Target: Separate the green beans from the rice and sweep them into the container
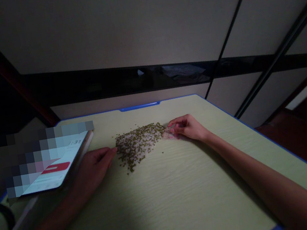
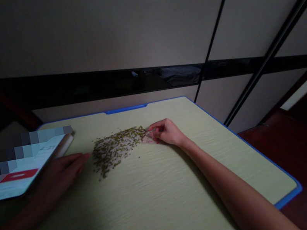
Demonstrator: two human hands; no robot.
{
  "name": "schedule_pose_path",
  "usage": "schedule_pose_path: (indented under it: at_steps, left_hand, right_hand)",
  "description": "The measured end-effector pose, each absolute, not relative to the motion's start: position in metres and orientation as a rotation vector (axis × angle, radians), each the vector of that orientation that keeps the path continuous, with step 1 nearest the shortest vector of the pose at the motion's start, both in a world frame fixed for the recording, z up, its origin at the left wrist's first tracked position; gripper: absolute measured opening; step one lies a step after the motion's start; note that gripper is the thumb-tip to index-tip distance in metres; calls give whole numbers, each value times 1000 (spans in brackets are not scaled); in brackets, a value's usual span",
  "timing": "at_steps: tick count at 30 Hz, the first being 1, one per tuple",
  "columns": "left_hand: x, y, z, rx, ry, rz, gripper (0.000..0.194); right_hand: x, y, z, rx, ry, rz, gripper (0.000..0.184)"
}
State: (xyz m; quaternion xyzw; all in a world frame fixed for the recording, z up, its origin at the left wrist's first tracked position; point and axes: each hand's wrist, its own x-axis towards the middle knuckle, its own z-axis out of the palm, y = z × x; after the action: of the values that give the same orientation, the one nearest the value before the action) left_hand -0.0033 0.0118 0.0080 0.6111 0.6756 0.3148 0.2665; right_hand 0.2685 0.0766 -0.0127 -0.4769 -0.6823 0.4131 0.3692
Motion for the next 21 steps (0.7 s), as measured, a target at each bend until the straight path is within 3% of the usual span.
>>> schedule_pose_path:
  at_steps: [7,21]
  left_hand:
    - [0,10,12,1624,1858,826,36]
    - [-2,11,9,1627,1827,825,36]
  right_hand:
    - [266,79,-11,-1152,-1913,984,26]
    - [271,69,2,-1066,-2050,1205,23]
